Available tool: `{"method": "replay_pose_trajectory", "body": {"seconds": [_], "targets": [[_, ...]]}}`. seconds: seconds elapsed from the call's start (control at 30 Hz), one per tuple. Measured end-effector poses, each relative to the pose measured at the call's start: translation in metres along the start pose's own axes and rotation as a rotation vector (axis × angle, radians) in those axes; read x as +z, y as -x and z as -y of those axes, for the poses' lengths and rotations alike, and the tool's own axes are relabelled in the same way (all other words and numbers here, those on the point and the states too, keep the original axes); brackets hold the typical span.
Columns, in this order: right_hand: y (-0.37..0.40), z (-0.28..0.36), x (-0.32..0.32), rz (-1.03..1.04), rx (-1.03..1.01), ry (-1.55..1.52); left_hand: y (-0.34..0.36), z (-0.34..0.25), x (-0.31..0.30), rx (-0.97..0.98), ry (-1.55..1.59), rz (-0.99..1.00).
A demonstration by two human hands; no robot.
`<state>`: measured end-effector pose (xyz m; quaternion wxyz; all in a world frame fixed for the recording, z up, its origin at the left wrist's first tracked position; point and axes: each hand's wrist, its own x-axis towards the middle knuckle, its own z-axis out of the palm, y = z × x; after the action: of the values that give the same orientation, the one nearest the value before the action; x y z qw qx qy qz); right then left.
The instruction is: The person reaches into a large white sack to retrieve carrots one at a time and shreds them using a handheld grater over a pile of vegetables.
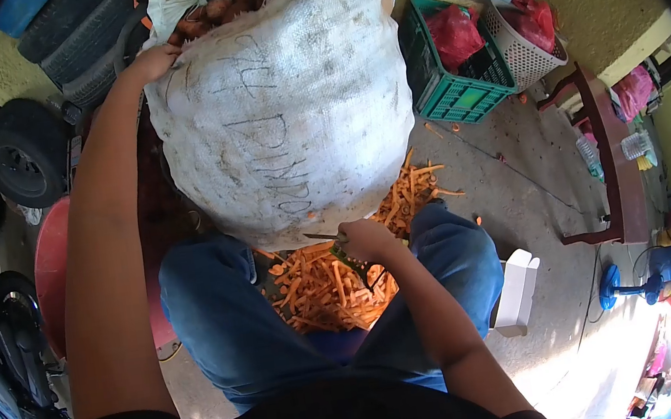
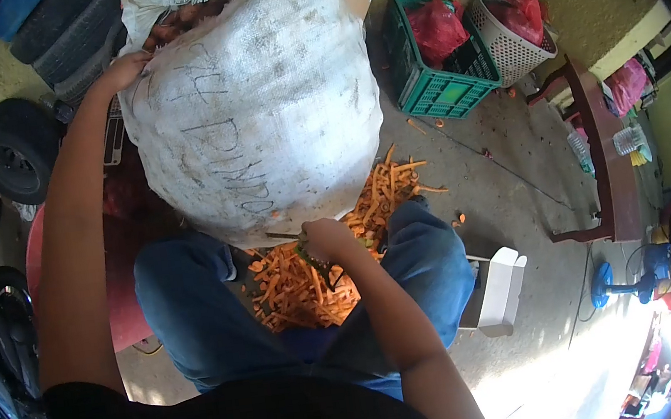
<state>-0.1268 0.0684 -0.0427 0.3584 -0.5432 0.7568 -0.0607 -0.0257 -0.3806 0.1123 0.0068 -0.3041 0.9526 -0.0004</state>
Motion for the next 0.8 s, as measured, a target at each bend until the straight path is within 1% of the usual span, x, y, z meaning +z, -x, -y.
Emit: {"method": "replay_pose_trajectory", "body": {"seconds": [0.07, 0.1, 0.2, 0.27, 0.3, 0.33, 0.37, 0.4, 0.47, 0.5, 0.57, 0.6, 0.67, 0.7, 0.77, 0.8], "targets": [[-0.001, -0.002, 0.001, -0.004, -0.009, -0.016, -0.004, 0.001, 0.001, -0.399, 0.143, 0.181], [-0.003, -0.003, 0.004, -0.014, -0.027, -0.018, -0.002, -0.004, -0.002, -0.398, 0.140, 0.182], [-0.002, -0.003, 0.005, -0.012, -0.025, -0.011, 0.026, -0.050, -0.034, -0.610, 0.309, 0.257], [-0.004, -0.004, 0.001, 0.033, 0.007, -0.006, 0.033, -0.067, -0.049, -0.750, 0.427, 0.295], [-0.004, -0.005, 0.000, 0.031, 0.007, -0.004, 0.005, -0.019, -0.026, -0.454, 0.181, 0.414], [-0.004, -0.006, 0.000, 0.014, 0.009, -0.020, -0.022, 0.028, -0.004, -0.115, -0.161, 0.449], [-0.004, -0.006, -0.002, -0.002, 0.011, -0.036, -0.048, 0.074, 0.018, 0.180, -0.435, 0.378], [-0.003, -0.005, -0.004, -0.001, 0.012, -0.035, -0.043, 0.060, 0.013, 0.181, -0.433, 0.377], [-0.004, -0.002, -0.009, 0.010, 0.020, -0.015, -0.023, 0.009, -0.006, 0.049, -0.711, 0.044], [-0.005, -0.002, -0.009, 0.013, 0.022, -0.016, -0.028, 0.007, -0.005, 0.050, -0.708, 0.046], [-0.007, -0.002, -0.009, -0.008, -0.005, -0.031, -0.035, 0.004, -0.002, -0.020, 0.577, 0.011], [-0.009, -0.003, -0.009, -0.005, -0.005, -0.032, -0.035, 0.000, -0.004, -0.022, 0.578, 0.013], [-0.015, -0.003, -0.009, 0.022, 0.022, -0.041, -0.031, -0.011, -0.015, -0.158, 0.558, 0.310], [-0.016, -0.003, -0.009, 0.022, 0.016, -0.040, -0.027, -0.016, -0.022, -0.162, 0.556, 0.307], [-0.020, -0.002, -0.009, 0.022, -0.005, -0.041, -0.017, -0.024, -0.035, -0.021, 0.540, 0.181], [-0.021, -0.001, -0.008, 0.021, -0.008, -0.041, -0.017, -0.024, -0.039, -0.022, 0.537, 0.179]]}}
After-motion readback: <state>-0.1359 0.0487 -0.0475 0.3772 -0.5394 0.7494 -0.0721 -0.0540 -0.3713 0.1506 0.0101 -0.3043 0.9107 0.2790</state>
